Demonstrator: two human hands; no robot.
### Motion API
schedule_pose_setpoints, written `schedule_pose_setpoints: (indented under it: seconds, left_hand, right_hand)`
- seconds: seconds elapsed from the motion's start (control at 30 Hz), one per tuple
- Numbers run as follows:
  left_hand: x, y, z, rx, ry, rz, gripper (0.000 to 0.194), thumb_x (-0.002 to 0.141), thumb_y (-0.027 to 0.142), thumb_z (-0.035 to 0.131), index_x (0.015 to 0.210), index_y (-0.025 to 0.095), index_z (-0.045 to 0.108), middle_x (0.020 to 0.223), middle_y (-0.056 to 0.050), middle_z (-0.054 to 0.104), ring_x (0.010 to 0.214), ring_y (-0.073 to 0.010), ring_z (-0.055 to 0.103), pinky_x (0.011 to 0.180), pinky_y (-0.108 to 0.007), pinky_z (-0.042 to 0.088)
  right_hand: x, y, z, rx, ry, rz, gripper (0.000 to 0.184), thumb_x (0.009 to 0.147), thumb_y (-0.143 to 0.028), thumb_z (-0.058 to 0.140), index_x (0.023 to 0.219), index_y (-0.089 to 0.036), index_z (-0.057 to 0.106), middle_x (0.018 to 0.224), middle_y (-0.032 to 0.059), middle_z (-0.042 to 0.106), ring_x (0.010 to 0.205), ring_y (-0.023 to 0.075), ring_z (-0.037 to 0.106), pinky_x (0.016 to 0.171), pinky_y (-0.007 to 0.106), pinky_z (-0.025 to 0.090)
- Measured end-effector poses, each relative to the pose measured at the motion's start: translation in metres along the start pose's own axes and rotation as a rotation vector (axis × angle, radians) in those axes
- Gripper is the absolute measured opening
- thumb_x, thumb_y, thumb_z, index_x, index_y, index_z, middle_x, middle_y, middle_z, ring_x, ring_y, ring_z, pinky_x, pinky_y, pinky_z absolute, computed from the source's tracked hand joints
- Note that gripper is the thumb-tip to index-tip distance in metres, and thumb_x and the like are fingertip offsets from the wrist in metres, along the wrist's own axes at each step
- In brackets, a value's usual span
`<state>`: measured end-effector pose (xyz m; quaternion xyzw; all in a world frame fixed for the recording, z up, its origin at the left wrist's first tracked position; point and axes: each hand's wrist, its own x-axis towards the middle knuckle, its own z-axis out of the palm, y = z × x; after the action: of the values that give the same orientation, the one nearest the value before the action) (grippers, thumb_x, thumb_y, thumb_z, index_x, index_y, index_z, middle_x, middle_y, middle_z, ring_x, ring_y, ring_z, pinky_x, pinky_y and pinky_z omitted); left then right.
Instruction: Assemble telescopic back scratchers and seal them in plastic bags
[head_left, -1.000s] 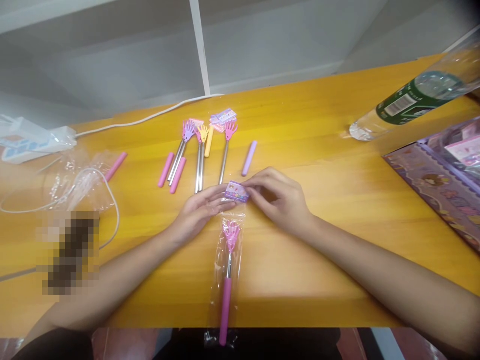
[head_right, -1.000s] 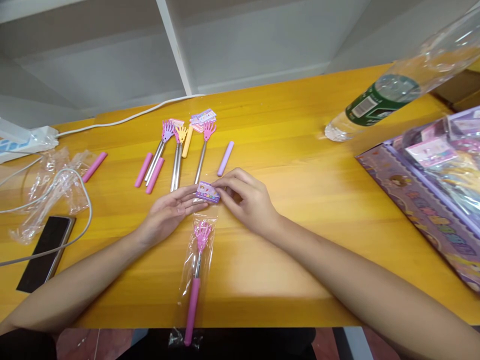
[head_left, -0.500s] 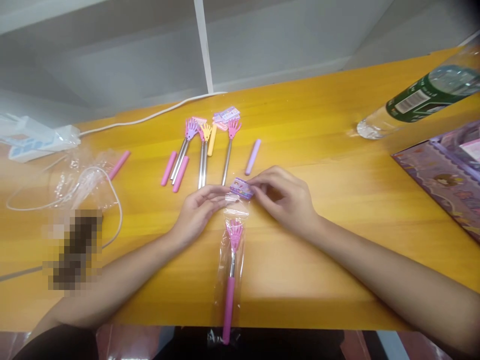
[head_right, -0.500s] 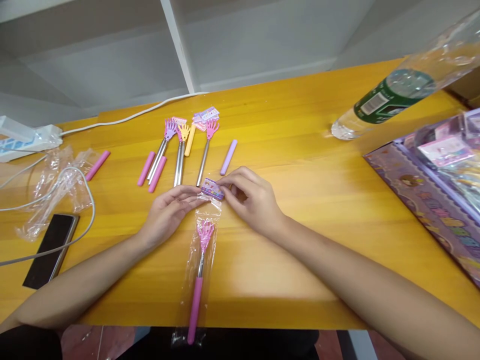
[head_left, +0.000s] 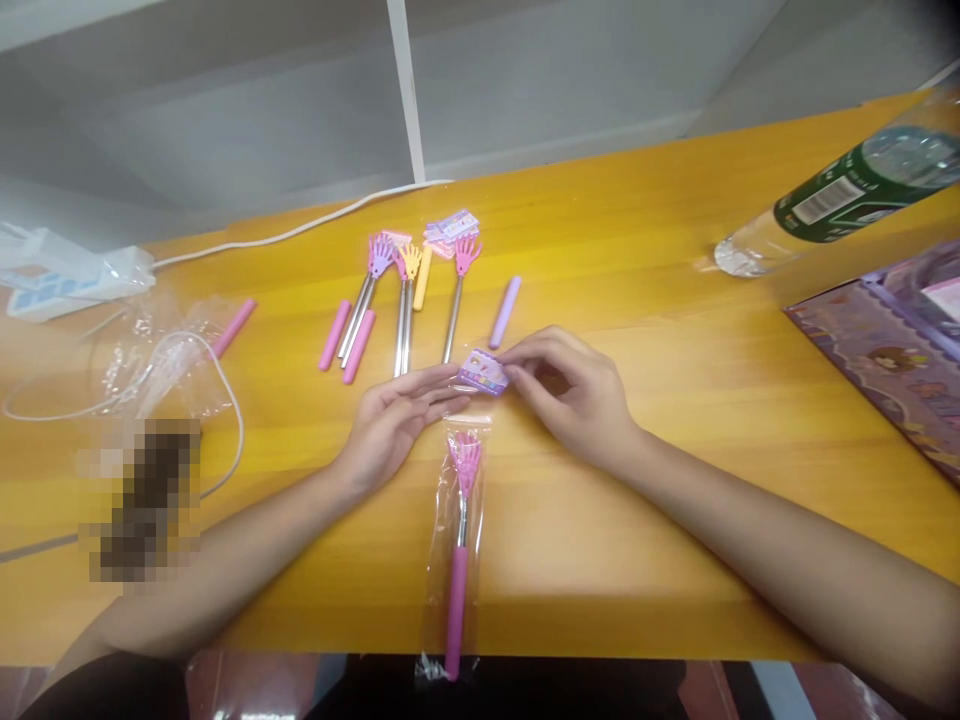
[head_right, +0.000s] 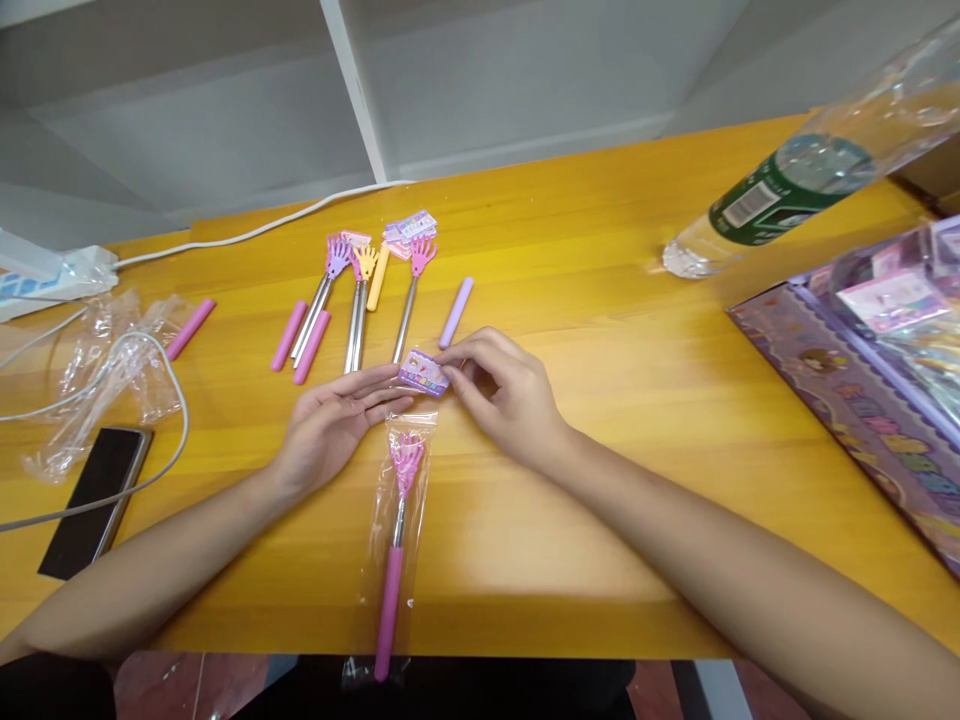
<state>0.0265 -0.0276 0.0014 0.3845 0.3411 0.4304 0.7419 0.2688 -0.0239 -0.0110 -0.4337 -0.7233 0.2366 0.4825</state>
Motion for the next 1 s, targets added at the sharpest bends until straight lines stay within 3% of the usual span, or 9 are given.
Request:
schedule_pose_setpoints:
  seconds: [0.13, 0.27, 0.63, 1.0]
  left_hand:
    - [0.0007, 0.0001, -0.0002, 0.006, -0.022, -0.015, 0.037, 0.087, 0.02, 0.074, 0.123, 0.015, 0.081, 0.132, -0.016, 0.077, 0.127, -0.0329, 0.071, 0.123, -0.057, 0.047]
    - [0.0013, -0.0001, -0.0004, 0.003, -0.039, -0.021, 0.037, 0.087, 0.021, 0.074, 0.123, 0.016, 0.081, 0.135, -0.016, 0.076, 0.13, -0.034, 0.069, 0.124, -0.059, 0.046]
    - [0.0003, -0.0007, -0.002, 0.021, -0.052, -0.02, 0.037, 0.089, 0.02, 0.073, 0.124, 0.017, 0.08, 0.131, -0.014, 0.077, 0.129, -0.032, 0.069, 0.12, -0.053, 0.05]
    - [-0.0009, 0.0027, -0.0019, 0.066, -0.05, -0.027, 0.041, 0.089, 0.019, 0.074, 0.13, 0.019, 0.079, 0.141, -0.013, 0.073, 0.135, -0.0323, 0.065, 0.119, -0.048, 0.05]
  right_hand:
    - [-0.0004, -0.0018, 0.0, -0.013, -0.02, -0.06, 0.016, 0.105, -0.015, 0.062, 0.11, -0.023, 0.074, 0.102, 0.0084, 0.073, 0.093, 0.0224, 0.07, 0.077, 0.037, 0.058]
    - [-0.0014, -0.0016, 0.0006, -0.033, -0.01, -0.091, 0.016, 0.104, -0.013, 0.063, 0.11, -0.023, 0.075, 0.102, 0.0081, 0.072, 0.092, 0.0221, 0.07, 0.077, 0.037, 0.058]
    - [-0.0036, -0.0023, 0.0027, -0.027, -0.064, -0.115, 0.018, 0.104, -0.013, 0.063, 0.113, -0.023, 0.074, 0.103, 0.008, 0.07, 0.091, 0.0212, 0.07, 0.074, 0.036, 0.06]
    - [-0.004, 0.0024, 0.0047, 0.028, -0.079, -0.085, 0.015, 0.104, -0.016, 0.063, 0.113, -0.023, 0.073, 0.105, 0.0083, 0.071, 0.093, 0.0218, 0.07, 0.075, 0.036, 0.06]
